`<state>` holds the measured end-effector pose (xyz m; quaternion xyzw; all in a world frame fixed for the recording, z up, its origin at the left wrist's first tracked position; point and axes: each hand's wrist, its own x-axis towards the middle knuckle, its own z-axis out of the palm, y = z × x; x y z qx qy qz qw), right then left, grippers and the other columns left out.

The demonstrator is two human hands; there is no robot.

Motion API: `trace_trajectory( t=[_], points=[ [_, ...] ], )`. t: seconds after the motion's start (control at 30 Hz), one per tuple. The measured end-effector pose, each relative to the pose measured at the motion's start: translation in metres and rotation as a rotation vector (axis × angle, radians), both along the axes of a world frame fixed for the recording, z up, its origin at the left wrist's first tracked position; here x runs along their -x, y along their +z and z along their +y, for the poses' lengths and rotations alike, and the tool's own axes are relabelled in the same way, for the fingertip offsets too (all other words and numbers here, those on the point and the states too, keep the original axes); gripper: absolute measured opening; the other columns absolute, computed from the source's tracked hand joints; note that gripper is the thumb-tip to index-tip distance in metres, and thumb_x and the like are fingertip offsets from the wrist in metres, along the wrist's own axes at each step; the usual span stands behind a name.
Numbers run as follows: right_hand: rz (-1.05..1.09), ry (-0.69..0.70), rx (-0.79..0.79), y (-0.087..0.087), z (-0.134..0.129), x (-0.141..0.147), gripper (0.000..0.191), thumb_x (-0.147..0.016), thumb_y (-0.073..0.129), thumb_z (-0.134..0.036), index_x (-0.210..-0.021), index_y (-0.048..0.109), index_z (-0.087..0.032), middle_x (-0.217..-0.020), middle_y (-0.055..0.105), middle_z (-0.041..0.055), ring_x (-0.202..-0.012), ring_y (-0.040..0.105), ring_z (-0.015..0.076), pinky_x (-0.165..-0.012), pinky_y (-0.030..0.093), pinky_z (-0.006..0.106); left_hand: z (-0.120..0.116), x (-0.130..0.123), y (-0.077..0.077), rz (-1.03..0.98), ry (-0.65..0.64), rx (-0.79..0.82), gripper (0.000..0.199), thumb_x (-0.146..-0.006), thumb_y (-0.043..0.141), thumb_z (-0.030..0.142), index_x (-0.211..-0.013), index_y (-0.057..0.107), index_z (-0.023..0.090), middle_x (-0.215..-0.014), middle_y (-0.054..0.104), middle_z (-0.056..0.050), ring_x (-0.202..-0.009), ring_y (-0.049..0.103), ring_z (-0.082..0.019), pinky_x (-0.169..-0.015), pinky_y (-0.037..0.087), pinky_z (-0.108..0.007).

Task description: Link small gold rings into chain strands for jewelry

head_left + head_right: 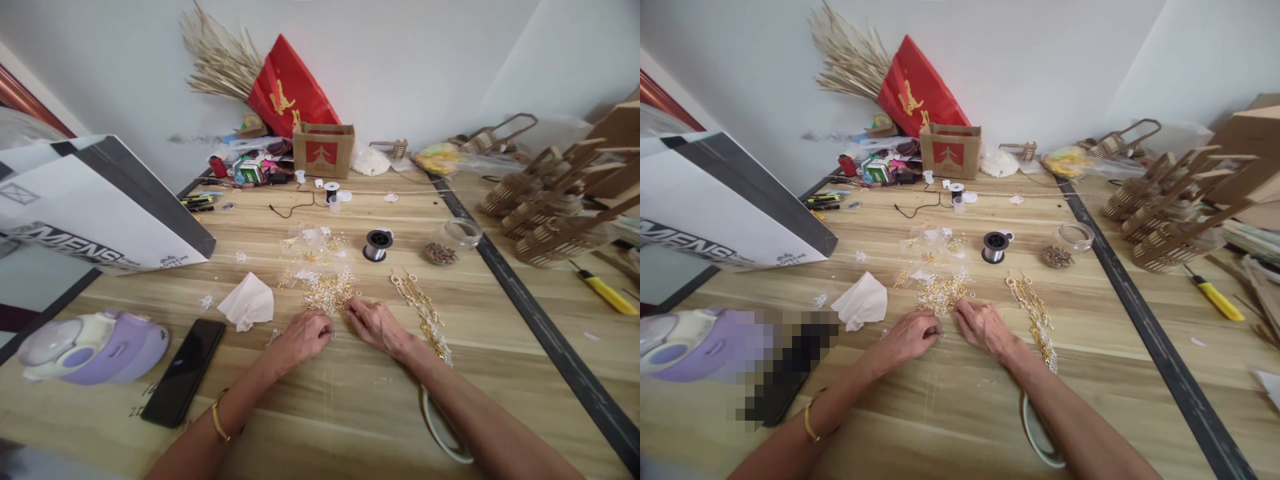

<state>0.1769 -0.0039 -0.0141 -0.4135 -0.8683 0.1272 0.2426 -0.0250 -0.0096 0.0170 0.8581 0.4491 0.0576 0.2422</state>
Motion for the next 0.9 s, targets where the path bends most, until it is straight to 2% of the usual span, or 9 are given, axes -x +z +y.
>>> trace_trajectory(
  t=[0.17,0.4,0.67,0.9],
  points=[
    [0.028,-0.004,-0.011,-0.001,0.001,0.000,0.013,-0.094,0.036,-0.021,-0.090,0.048,-0.018,-0.065,0.058,0.0008,-0.053,0.053,0.0129,-0.053,0.032,0.023,0.000,0.003,-0.001,-0.030,0.025,0.010,0.012,-0.076,0.054,0.011,-0.071,0.064,0.017,-0.074,0.062,-0.002,-0.072,0.056,-0.015,-0.071,0.042,-0.024],
    [0.096,0.027,0.011,0.004,0.002,0.000,0.013,-0.093,0.037,-0.018,-0.089,0.049,-0.018,-0.084,0.060,0.0058,-0.064,0.055,0.0133,-0.058,0.039,0.023,0.001,0.010,-0.005,-0.065,0.075,0.047,0.010,-0.076,0.057,0.014,-0.072,0.065,0.017,-0.074,0.062,-0.001,-0.068,0.055,-0.014,-0.070,0.043,-0.024],
    [0.187,0.006,0.133,0.001,0.002,-0.001,0.011,-0.092,0.040,-0.021,-0.089,0.051,-0.019,-0.068,0.059,0.0016,-0.056,0.053,0.0130,-0.056,0.040,0.023,0.001,0.012,-0.004,-0.078,0.056,0.051,0.010,-0.076,0.057,0.013,-0.071,0.065,0.017,-0.074,0.062,-0.002,-0.068,0.055,-0.014,-0.070,0.042,-0.024],
    [0.162,0.067,0.139,0.004,0.002,0.000,0.013,-0.092,0.041,-0.022,-0.087,0.053,-0.019,-0.070,0.061,0.0024,-0.058,0.054,0.0125,-0.058,0.041,0.023,0.001,0.014,-0.003,-0.062,0.039,0.053,0.011,-0.075,0.057,0.012,-0.069,0.064,0.017,-0.073,0.061,-0.002,-0.072,0.056,-0.015,-0.072,0.042,-0.025]
  ],
)
